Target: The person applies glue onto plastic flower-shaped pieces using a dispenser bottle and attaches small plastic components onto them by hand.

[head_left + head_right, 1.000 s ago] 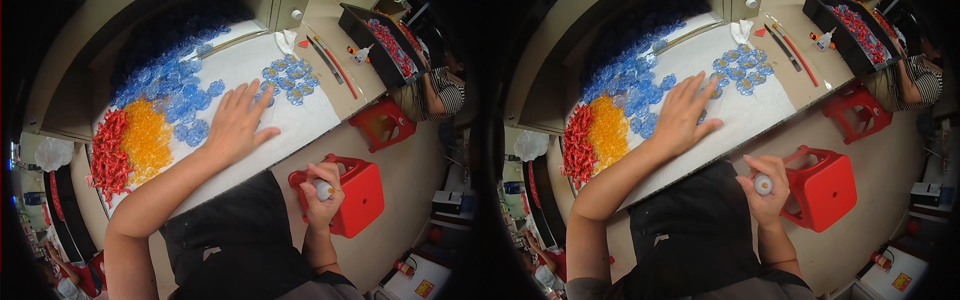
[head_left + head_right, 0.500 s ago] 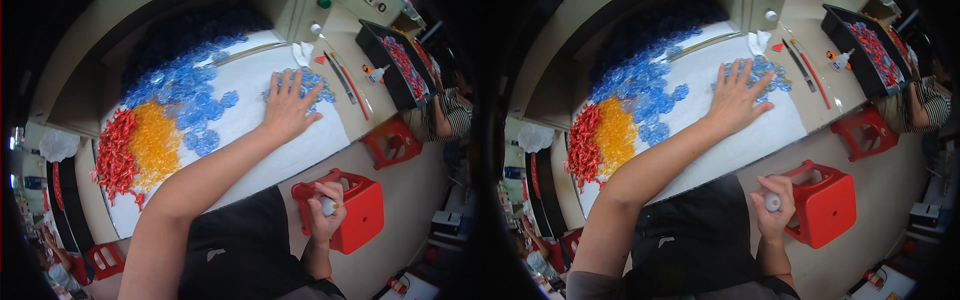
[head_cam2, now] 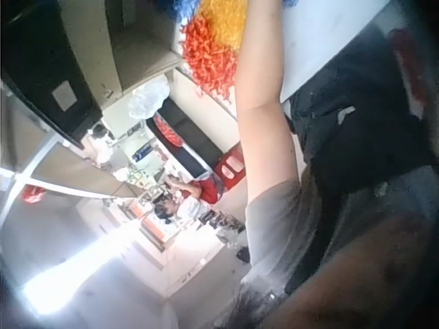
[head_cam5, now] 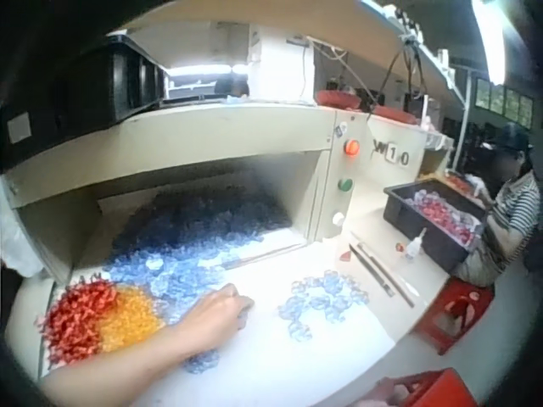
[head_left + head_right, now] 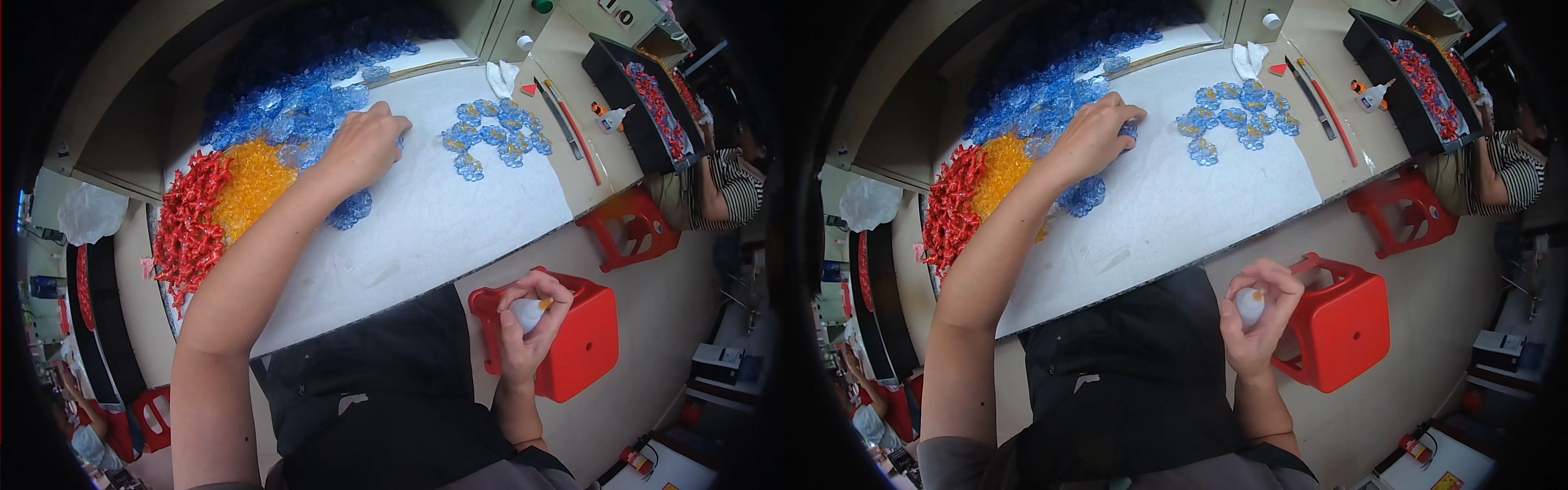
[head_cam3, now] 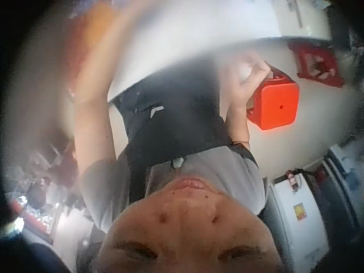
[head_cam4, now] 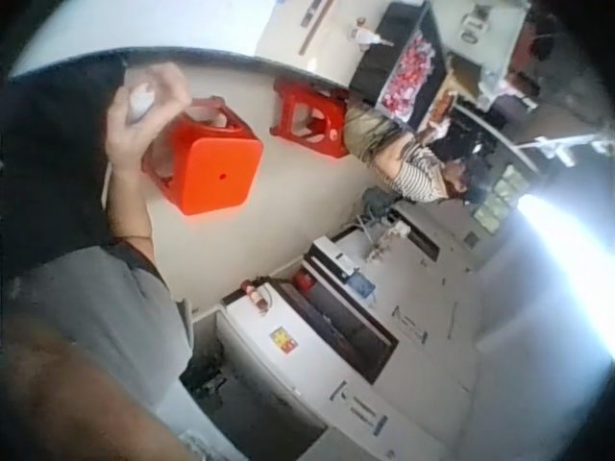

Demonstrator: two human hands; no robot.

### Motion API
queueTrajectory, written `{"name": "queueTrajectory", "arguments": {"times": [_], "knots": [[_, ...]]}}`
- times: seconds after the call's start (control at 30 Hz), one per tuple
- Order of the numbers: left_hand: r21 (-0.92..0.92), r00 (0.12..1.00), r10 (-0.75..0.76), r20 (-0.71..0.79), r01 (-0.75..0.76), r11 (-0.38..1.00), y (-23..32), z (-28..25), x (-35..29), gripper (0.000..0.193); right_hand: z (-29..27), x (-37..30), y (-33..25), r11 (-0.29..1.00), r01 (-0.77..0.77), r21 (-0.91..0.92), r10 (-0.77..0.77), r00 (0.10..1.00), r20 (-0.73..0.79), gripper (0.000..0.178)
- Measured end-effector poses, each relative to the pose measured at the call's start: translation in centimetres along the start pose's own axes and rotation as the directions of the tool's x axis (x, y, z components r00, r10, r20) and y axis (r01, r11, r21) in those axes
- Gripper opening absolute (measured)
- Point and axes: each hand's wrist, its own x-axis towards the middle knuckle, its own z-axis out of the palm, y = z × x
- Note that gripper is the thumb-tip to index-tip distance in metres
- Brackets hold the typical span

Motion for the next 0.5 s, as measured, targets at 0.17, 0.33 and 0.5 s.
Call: {"name": "queueTrajectory", "arguments": {"times": [0.17,0.33,0.5], "knots": [[-0.271,0.998,-0.009,-0.066,-0.009,0.962,2.2,-1.5,-3.8,0.026,0.7,-0.8,-0.8,0.993,0.022,0.112,-0.031,0.996,0.081,0.037],[-0.695,0.985,-0.17,-0.015,0.112,0.71,3.6,-1.9,-11.3,0.024,2.5,-0.3,-2.2,0.987,-0.056,0.152,0.038,0.993,0.115,0.031],[-0.122,0.977,0.079,-0.197,-0.105,0.987,1.7,-1.2,-11.5,0.024,1.3,6.7,-0.2,0.979,-0.08,-0.185,0.075,0.997,-0.034,0.022]]}}
